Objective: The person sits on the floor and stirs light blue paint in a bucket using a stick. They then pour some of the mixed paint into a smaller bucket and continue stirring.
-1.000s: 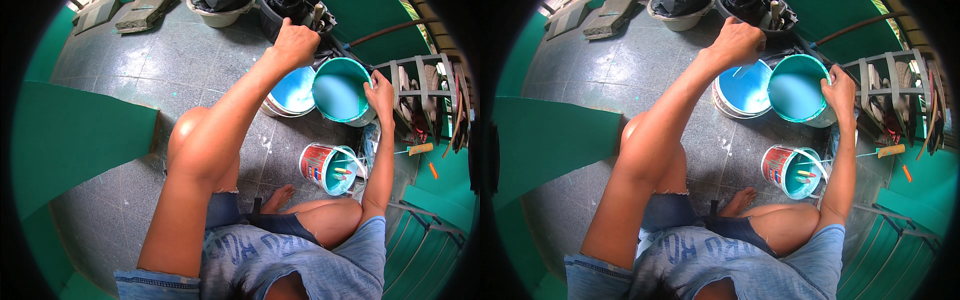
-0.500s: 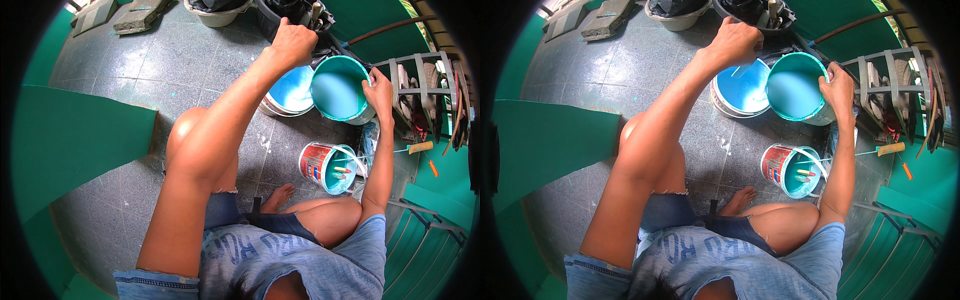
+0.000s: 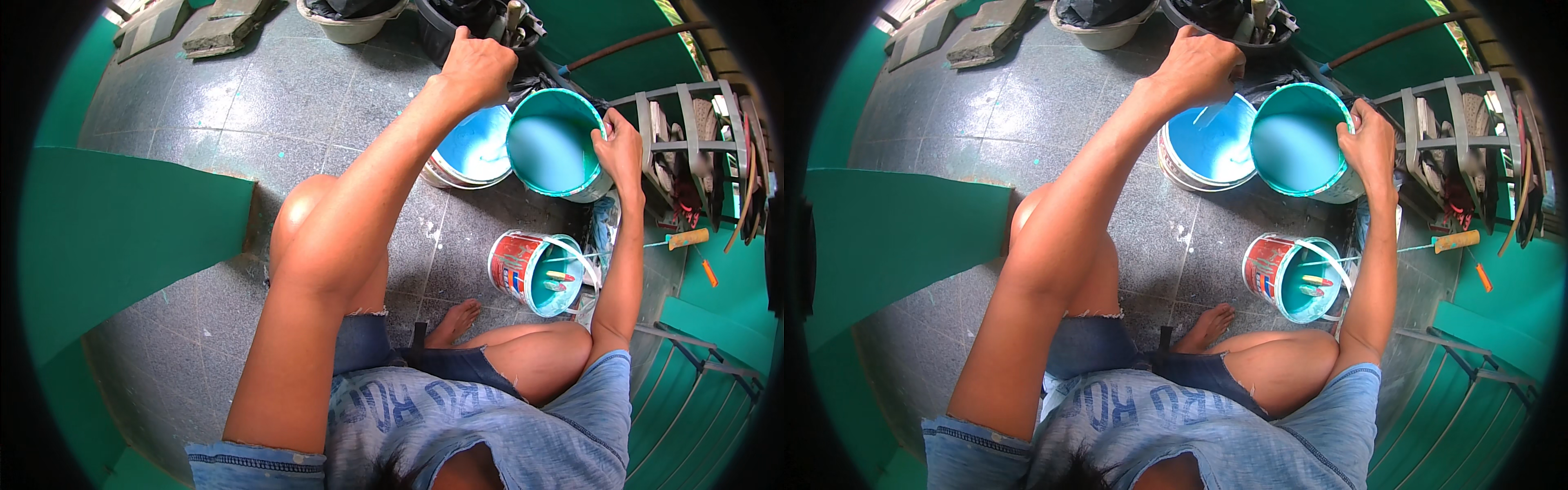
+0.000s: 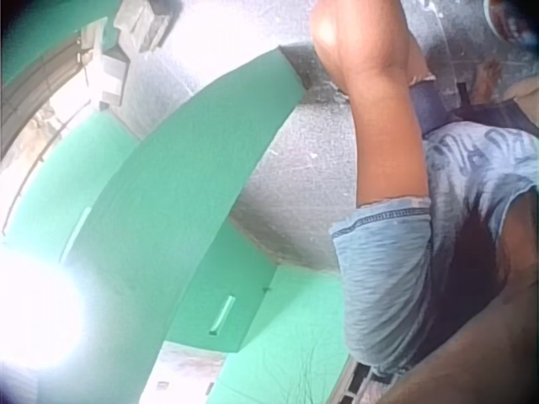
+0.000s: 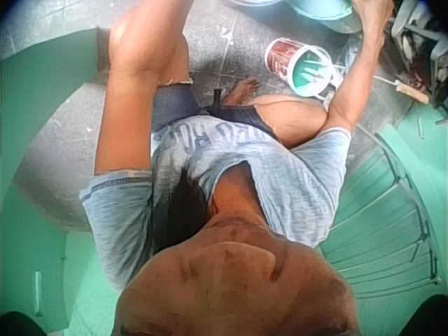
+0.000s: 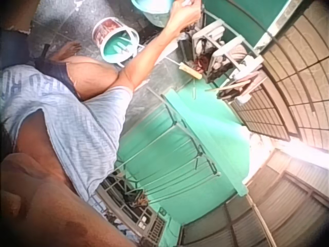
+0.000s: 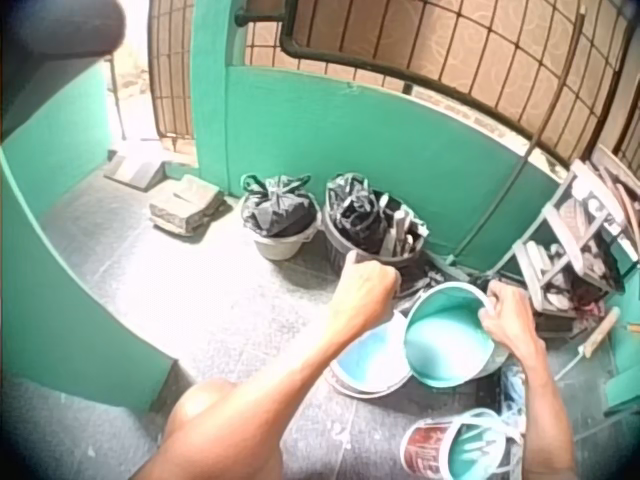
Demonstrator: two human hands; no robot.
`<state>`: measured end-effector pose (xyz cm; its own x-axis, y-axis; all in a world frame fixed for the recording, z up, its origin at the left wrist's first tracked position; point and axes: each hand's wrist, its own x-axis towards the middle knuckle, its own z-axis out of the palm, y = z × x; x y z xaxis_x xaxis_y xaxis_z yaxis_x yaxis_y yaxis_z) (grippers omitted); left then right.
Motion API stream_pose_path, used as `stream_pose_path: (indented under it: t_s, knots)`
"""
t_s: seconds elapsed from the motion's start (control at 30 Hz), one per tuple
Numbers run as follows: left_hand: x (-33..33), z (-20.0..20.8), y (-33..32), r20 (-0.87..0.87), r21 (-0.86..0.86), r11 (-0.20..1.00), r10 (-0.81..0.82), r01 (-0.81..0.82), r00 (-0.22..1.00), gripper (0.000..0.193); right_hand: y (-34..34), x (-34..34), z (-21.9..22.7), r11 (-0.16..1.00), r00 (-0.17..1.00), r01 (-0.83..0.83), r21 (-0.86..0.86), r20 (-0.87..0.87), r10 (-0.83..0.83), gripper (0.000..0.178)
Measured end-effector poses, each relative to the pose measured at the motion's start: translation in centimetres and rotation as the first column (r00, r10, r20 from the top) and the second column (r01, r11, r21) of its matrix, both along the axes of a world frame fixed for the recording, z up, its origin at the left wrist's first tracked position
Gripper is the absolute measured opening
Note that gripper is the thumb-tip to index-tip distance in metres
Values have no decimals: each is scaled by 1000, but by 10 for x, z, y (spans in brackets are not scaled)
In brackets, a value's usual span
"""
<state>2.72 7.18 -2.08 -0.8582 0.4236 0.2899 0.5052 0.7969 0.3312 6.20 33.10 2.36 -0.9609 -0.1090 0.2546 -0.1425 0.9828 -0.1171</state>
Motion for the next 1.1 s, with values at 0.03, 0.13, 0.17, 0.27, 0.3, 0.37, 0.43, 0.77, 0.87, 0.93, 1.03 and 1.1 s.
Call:
stream_pose_path:
  t_s: [0.03,0.13,0.17,0.27,0.3,0.37,0.43,0.77,0.87,0.93,1.03,1.1]
  knots:
    - [0,-1,0,4,0,1000,-2,2,1000,26,0,0,-1,1000,1000,1,-2,0,-1,19]
    - [0,-2,2,-25,-15,1000,9,-9,1000,25,-2,1,1,1000,1000,-3,-2,1,3,19]
    - [0,-3,2,-21,-15,1000,9,-9,1000,25,-2,1,1,1000,1000,-4,-3,1,4,19]
    - [0,-2,2,-17,-14,1000,7,-8,1000,25,-2,1,1,1000,1000,-5,-4,3,5,18]
    - [0,-3,3,-20,-14,1000,8,-8,1000,25,-2,1,1,1000,1000,-4,-4,6,4,18]
    - [-1,-4,3,-25,-14,1000,7,-8,1000,26,-3,1,2,1000,1000,-5,-2,5,5,18]
    - [-1,-4,3,-27,-12,1000,6,-6,1000,26,-4,1,2,1000,1000,-9,4,-2,9,18]
    - [-1,-3,4,-20,-31,999,11,-12,1000,27,-3,1,2,1000,1000,-14,9,-4,14,17]
    - [-2,-6,4,-28,-27,1000,10,-11,1000,26,-5,1,1,1000,1000,-18,5,-3,18,17]
    - [-1,-6,3,-32,-20,1000,6,-7,999,26,-3,1,0,1000,1000,-17,7,-6,17,18]
    - [-3,-9,4,-32,-20,1000,3,-4,999,25,0,1,-2,1000,1000,-25,7,-14,25,18]
    - [-4,-11,2,-55,45,999,-29,32,998,15,6,-2,-4,1000,1000,-28,8,1,28,18]
